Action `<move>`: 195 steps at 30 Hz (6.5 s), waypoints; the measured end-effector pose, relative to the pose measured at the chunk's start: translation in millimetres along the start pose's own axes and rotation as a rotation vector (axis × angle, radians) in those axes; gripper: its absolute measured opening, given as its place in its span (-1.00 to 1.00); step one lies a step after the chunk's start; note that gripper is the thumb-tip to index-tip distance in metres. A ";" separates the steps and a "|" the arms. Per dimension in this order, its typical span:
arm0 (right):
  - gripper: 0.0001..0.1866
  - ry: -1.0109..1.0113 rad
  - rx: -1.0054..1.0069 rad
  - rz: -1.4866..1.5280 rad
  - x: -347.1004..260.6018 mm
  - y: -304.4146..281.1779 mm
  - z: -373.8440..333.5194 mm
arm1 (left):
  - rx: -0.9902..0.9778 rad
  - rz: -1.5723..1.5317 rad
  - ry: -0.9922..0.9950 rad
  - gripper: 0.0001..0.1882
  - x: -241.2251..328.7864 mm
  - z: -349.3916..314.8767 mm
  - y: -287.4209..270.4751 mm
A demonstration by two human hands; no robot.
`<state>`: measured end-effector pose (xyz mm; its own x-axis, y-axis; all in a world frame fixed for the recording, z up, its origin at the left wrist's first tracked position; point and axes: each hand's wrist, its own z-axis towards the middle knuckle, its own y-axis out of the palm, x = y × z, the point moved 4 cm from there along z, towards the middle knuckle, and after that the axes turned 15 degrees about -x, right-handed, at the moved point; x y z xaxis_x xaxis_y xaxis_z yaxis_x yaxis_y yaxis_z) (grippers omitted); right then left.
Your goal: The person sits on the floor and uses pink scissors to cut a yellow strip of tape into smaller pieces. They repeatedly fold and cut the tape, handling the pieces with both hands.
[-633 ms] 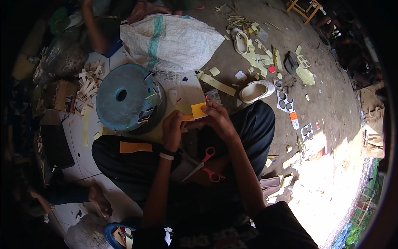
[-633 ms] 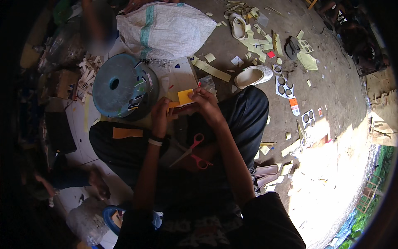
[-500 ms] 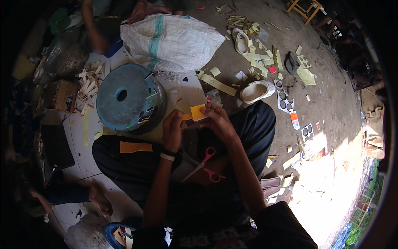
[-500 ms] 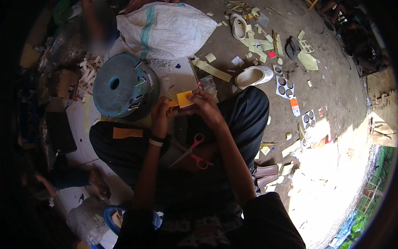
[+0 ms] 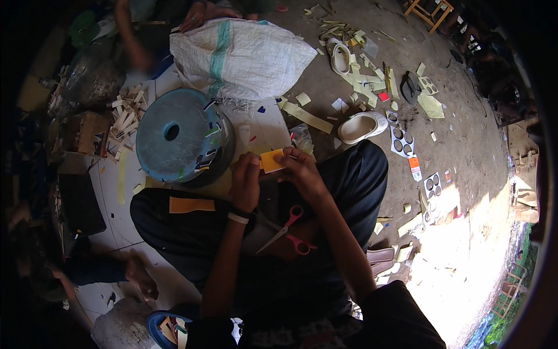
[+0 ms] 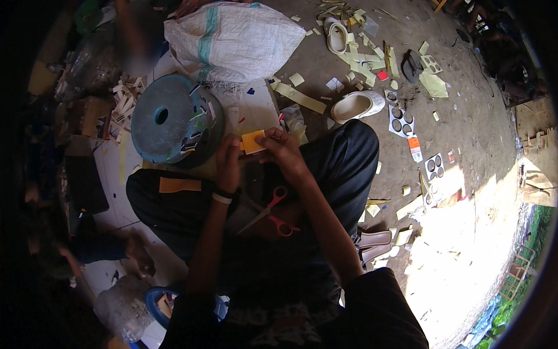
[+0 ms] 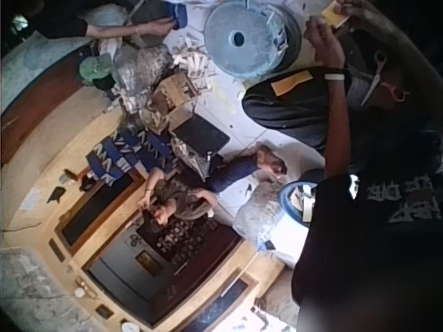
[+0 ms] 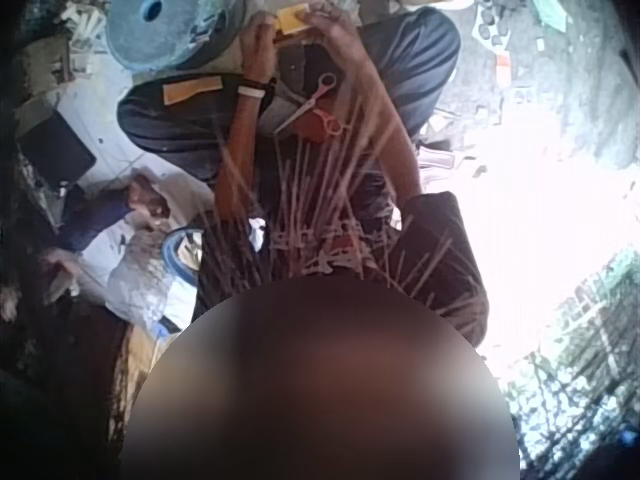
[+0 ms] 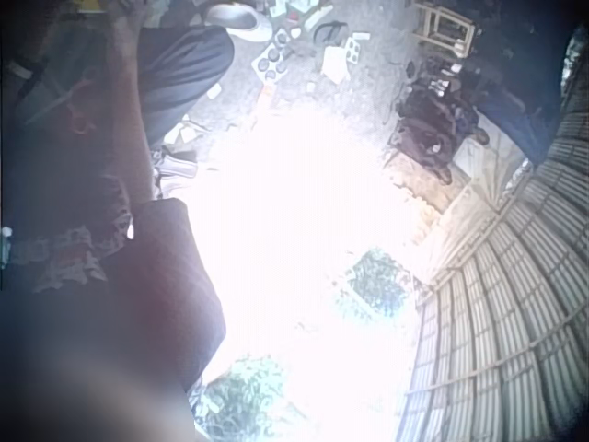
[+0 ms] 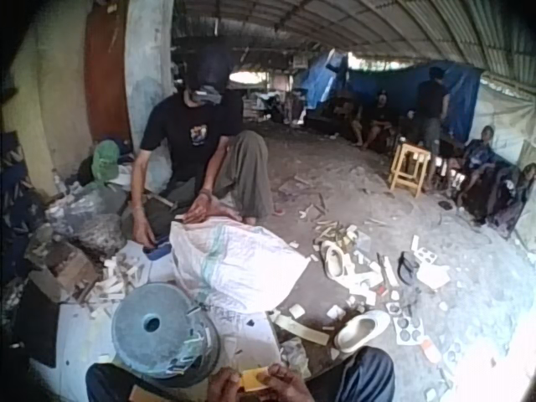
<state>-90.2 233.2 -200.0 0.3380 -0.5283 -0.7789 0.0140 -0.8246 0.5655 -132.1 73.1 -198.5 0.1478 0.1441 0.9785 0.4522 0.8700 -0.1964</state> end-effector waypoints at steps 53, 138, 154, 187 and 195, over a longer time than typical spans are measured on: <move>-0.58 0.038 -0.062 -0.108 2.4 10.2 1.5 | 0.101 -0.124 0.021 -0.86 -5.2 -4.4 -2.0; -0.38 -0.229 -0.005 0.149 4.0 -14.7 13.0 | -0.066 0.074 0.192 -0.82 14.5 1.4 16.6; -0.41 -0.345 -0.063 0.019 1.6 -16.3 12.0 | -0.172 -0.359 -0.047 -0.61 21.0 -5.0 14.5; -0.68 -0.701 0.156 -0.871 -27.9 6.2 -5.5 | -0.170 -0.637 -0.159 -0.66 -2.9 3.8 15.0; -0.68 -0.643 0.103 -0.896 -25.7 12.0 -4.9 | -0.139 -0.403 -0.187 -0.61 -8.5 1.2 16.4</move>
<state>-94.1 237.8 -171.8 -0.3074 0.2866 -0.9074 -0.0795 -0.9580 -0.2756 -127.0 86.7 -209.9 -0.2192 -0.0985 0.9707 0.5562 0.8048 0.2072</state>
